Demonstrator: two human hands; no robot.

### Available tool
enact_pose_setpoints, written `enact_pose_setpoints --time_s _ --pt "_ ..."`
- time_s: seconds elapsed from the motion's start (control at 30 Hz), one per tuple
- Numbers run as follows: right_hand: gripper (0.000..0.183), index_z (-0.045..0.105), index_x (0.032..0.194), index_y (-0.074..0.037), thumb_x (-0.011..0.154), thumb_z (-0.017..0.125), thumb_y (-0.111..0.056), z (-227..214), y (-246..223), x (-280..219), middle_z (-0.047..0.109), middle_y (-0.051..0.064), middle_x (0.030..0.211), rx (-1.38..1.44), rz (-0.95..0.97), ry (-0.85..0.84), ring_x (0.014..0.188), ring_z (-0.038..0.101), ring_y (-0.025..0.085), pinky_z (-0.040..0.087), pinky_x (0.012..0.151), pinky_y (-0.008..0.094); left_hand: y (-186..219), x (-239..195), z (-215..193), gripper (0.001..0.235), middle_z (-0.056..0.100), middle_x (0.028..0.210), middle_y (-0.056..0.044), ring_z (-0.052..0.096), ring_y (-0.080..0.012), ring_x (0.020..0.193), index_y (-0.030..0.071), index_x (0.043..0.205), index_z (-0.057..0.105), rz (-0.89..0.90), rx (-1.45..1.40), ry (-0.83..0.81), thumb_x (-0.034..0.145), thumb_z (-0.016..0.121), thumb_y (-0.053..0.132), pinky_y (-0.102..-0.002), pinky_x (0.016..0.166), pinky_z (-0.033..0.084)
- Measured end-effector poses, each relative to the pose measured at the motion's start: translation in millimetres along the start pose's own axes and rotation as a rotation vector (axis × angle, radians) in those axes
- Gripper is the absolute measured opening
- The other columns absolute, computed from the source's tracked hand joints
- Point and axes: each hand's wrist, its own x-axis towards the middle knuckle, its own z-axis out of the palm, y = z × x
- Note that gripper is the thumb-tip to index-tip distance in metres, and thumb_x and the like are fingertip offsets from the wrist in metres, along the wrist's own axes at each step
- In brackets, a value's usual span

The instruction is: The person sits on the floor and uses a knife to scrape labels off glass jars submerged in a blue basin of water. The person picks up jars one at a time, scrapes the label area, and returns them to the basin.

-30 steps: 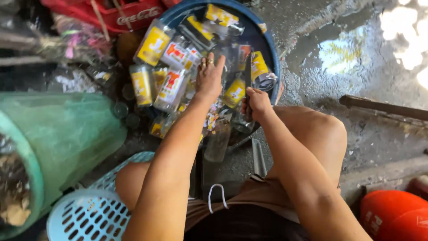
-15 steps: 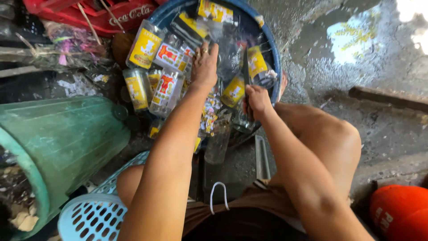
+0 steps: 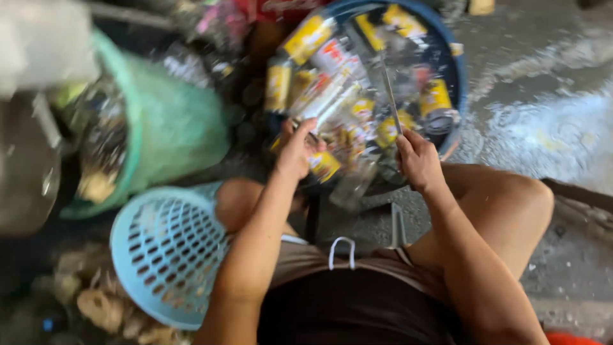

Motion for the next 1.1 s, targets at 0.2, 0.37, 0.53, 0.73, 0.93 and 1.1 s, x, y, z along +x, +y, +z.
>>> enact_pose_setpoints --time_s 0.2,0.37,0.53,0.73,0.93,1.1 --pt "0.04 0.068 0.139 -0.007 0.1 0.064 -0.018 46 -39 -99 0.073 0.029 0.109 -0.446 -0.465 -0.068 0.105 0.068 0.048 0.053 0.089 0.057 -28 -70 -55 0.068 0.047 0.108 -0.018 0.067 -0.0314 0.071 0.013 0.123 0.042 -0.357 -0.358 -0.033 0.08 0.082 0.046 -0.036 0.066 0.065" --pt "0.046 0.064 0.141 -0.018 0.096 0.064 -0.028 67 -19 -119 0.074 0.024 0.091 -0.746 -0.73 -0.25 0.087 0.07 0.046 0.055 0.076 0.06 -68 -61 -69 0.074 0.048 0.107 -0.022 0.065 -0.0368 0.074 0.015 0.123 0.036 -0.44 -0.529 0.007 0.075 0.084 0.047 -0.048 0.072 0.067" --pt "0.047 0.057 0.146 -0.031 0.102 0.053 -0.046 74 -33 -87 0.077 0.016 0.097 -0.889 -0.524 -0.18 0.088 0.071 0.045 0.055 0.079 0.059 -63 -62 -68 0.074 0.049 0.108 -0.02 0.065 -0.0349 0.077 0.011 0.122 0.042 -0.44 -0.498 -0.054 0.073 0.084 0.047 -0.046 0.074 0.066" --pt "0.045 0.06 0.144 -0.03 0.101 0.053 -0.044 69 -39 -81 0.075 0.019 0.09 -0.993 -0.603 -0.171 0.083 0.072 0.044 0.056 0.075 0.06 -57 -69 -64 0.07 0.047 0.103 -0.019 0.063 -0.0334 0.075 0.009 0.122 0.044 -0.423 -0.454 -0.041 0.075 0.083 0.045 -0.045 0.071 0.067" --pt "0.039 0.068 0.133 -0.023 0.097 0.056 -0.033 57 -19 -51 0.075 0.016 0.1 -1.004 -0.841 -0.173 0.081 0.071 0.041 0.056 0.066 0.056 -53 -71 -63 0.063 0.047 0.101 -0.019 0.063 -0.0345 0.073 0.011 0.116 0.046 -0.384 -0.455 -0.048 0.076 0.084 0.042 -0.045 0.064 0.067" --pt "0.042 0.061 0.141 -0.026 0.102 0.051 -0.037 45 -37 -63 0.071 0.021 0.076 -1.147 -0.831 -0.286 0.068 0.071 0.046 0.057 0.063 0.062 -73 -58 -50 0.05 0.051 0.101 -0.017 0.063 -0.0358 0.073 0.013 0.112 0.055 -0.306 -0.438 0.012 0.078 0.084 0.033 -0.05 0.057 0.066"
